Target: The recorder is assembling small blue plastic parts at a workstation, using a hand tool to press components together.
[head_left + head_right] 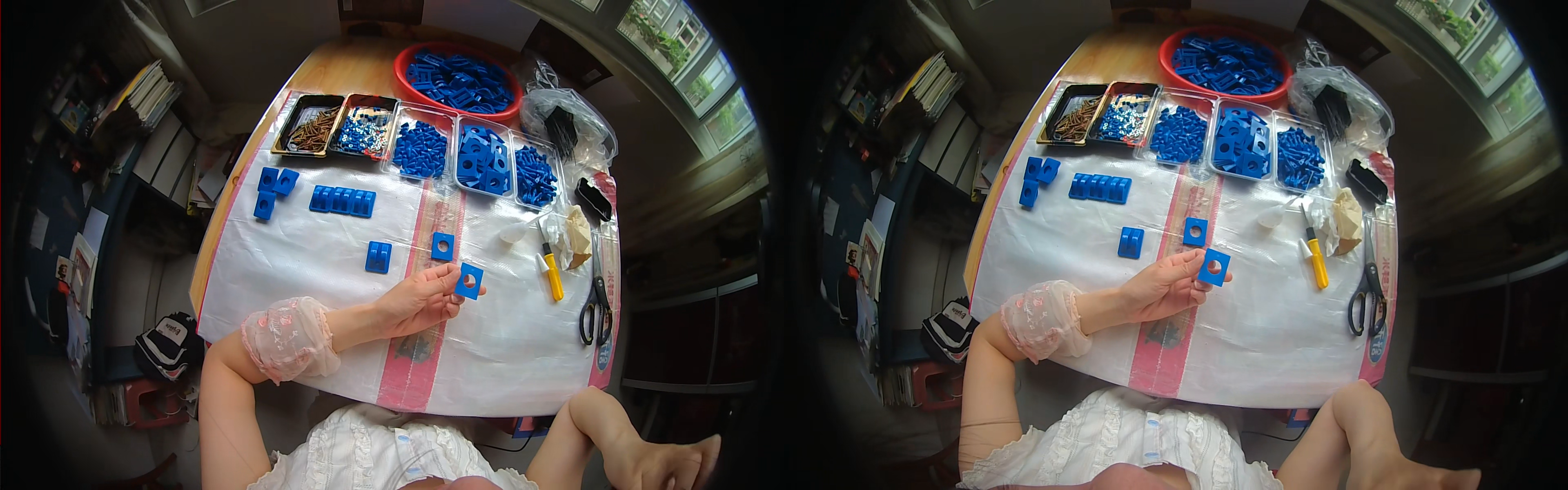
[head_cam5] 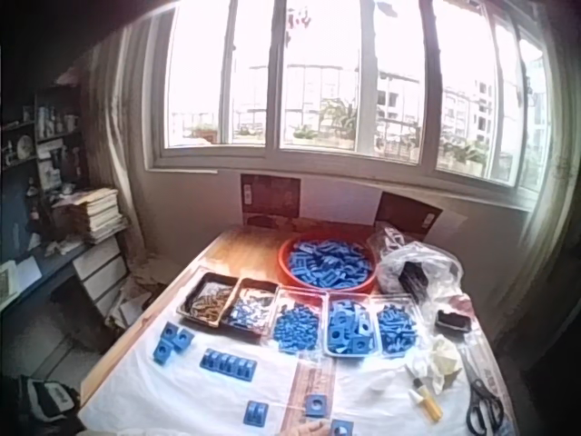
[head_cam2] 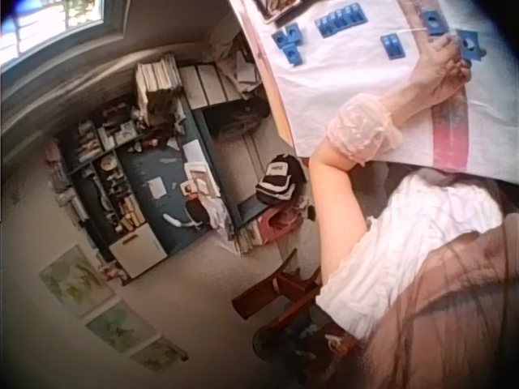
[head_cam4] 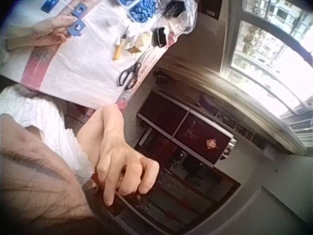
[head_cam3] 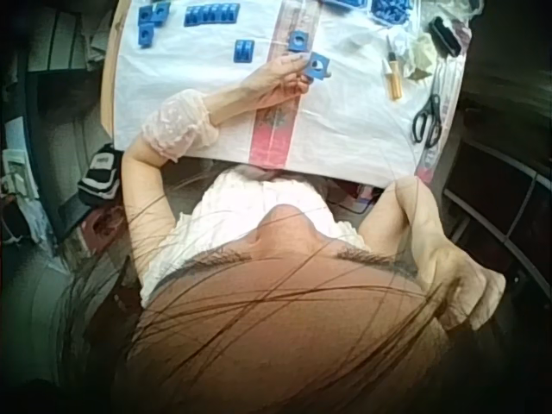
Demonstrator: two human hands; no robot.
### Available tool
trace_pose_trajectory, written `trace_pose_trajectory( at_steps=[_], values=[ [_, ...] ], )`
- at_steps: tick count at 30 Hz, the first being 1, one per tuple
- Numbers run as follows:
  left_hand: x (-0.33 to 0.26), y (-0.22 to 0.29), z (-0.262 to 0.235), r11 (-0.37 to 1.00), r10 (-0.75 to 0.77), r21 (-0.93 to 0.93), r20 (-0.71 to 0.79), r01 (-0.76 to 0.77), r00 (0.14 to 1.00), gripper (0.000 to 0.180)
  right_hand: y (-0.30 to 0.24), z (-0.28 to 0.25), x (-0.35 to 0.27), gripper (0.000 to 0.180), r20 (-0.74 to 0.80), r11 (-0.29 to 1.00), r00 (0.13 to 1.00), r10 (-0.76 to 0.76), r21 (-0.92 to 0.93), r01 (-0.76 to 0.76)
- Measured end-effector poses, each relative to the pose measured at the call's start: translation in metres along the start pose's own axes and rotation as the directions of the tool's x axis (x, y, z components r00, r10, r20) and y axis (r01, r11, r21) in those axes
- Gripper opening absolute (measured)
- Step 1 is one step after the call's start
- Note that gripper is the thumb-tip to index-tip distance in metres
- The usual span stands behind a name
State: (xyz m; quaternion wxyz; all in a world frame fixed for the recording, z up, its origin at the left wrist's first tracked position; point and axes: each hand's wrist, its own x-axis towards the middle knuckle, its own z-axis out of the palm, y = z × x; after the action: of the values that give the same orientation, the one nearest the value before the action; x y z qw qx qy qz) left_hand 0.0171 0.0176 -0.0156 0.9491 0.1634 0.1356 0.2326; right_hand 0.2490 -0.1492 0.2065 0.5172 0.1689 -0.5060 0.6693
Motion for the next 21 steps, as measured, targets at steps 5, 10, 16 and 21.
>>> trace_pose_trajectory(
  at_steps=[5, 10, 16, 21],
  values=[
    [0.001, -0.002, -0.006, 1.000, 0.018, -0.015, -0.004, -0.018, 1.000, 0.027, 0.019, -0.052, -0.006, 0.042, -0.650, 0.986, 0.753, -0.099, -0.167, -0.014],
    [0.004, -0.004, -0.007, 1.000, 0.018, -0.019, -0.019, -0.018, 1.000, 0.028, 0.053, -0.117, -0.047, 0.034, -0.964, 0.970, 0.250, 0.090, 0.029, -0.240],
    [0.004, -0.002, -0.002, 0.999, 0.027, -0.021, -0.037, -0.027, 0.999, 0.029, 0.065, -0.135, -0.069, 0.025, -0.980, 0.981, 0.166, 0.110, 0.081, -0.174],
    [0.001, -0.001, -0.003, 0.999, 0.010, -0.050, -0.042, -0.012, 0.999, 0.022, 0.067, -0.144, -0.077, 0.021, -0.979, 0.979, 0.149, 0.139, 0.113, -0.167]
  ],
)
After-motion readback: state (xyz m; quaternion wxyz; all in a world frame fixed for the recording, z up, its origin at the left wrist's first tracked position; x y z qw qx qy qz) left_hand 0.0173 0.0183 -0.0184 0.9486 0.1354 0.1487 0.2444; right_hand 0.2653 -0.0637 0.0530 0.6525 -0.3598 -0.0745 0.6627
